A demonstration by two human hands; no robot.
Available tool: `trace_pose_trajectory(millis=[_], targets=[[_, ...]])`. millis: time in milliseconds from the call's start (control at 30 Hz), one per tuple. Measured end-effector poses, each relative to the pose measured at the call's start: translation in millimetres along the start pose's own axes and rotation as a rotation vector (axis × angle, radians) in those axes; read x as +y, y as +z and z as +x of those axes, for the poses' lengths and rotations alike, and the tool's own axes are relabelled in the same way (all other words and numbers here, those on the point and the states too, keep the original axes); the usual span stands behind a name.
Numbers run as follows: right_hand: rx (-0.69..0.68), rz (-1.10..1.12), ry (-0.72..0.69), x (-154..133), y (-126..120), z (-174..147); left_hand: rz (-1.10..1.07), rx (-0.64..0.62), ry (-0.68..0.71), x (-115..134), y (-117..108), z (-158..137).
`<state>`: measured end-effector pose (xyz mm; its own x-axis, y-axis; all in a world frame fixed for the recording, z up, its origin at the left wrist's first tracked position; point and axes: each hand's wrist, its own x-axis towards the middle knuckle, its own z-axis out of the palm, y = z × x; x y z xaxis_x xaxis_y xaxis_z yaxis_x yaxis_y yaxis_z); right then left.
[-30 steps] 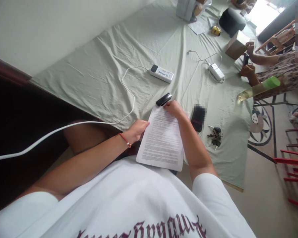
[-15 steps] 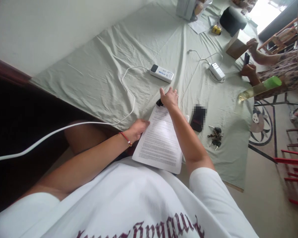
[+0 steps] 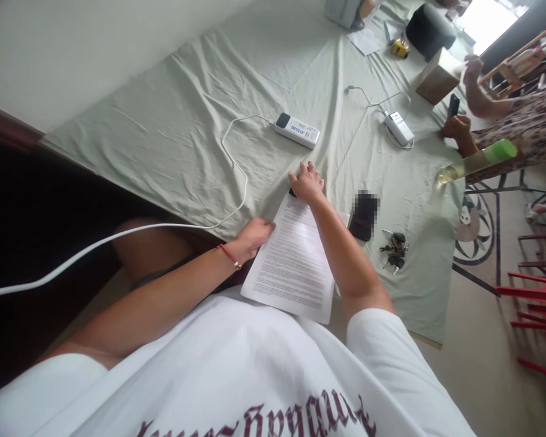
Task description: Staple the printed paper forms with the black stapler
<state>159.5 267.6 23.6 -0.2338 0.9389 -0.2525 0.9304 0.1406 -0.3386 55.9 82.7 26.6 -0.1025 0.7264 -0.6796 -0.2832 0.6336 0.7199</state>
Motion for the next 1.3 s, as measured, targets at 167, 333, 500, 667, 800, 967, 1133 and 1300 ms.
trace_pose_trajectory(millis=[167, 333, 500, 667, 800, 967, 1133, 1300], targets=[[0.037, -0.021, -0.037, 1.2, 6.1, -4.4, 0.066, 0.020, 0.007, 0.5, -1.3, 0.2], [0.103, -0.034, -0.036, 1.2, 15.8, -6.5, 0.069, 0.021, 0.004, 0.6, -0.9, 2.5], [0.133, 0.008, -0.058, 4.2, 23.8, -3.8, 0.018, 0.000, -0.005, -3.5, -2.4, 0.1], [0.161, 0.063, -0.076, 6.4, 27.0, -0.9, -0.079, -0.150, -0.091, -13.4, -6.0, -13.5], [0.121, 0.053, -0.061, 4.7, 21.9, -2.3, 0.001, -0.203, -0.125, -19.9, -4.6, -17.4], [0.092, 0.069, -0.123, 10.3, 18.4, 4.8, 0.026, -0.217, -0.117, -30.9, -4.2, -16.6], [0.195, 0.159, -0.185, 34.4, 10.5, 14.3, 0.053, -0.237, -0.085, -43.5, -11.5, -29.5], [0.498, 0.194, -0.232, 78.2, -18.7, -34.9, 0.006, -0.259, -0.017, -43.9, -21.9, -45.4]])
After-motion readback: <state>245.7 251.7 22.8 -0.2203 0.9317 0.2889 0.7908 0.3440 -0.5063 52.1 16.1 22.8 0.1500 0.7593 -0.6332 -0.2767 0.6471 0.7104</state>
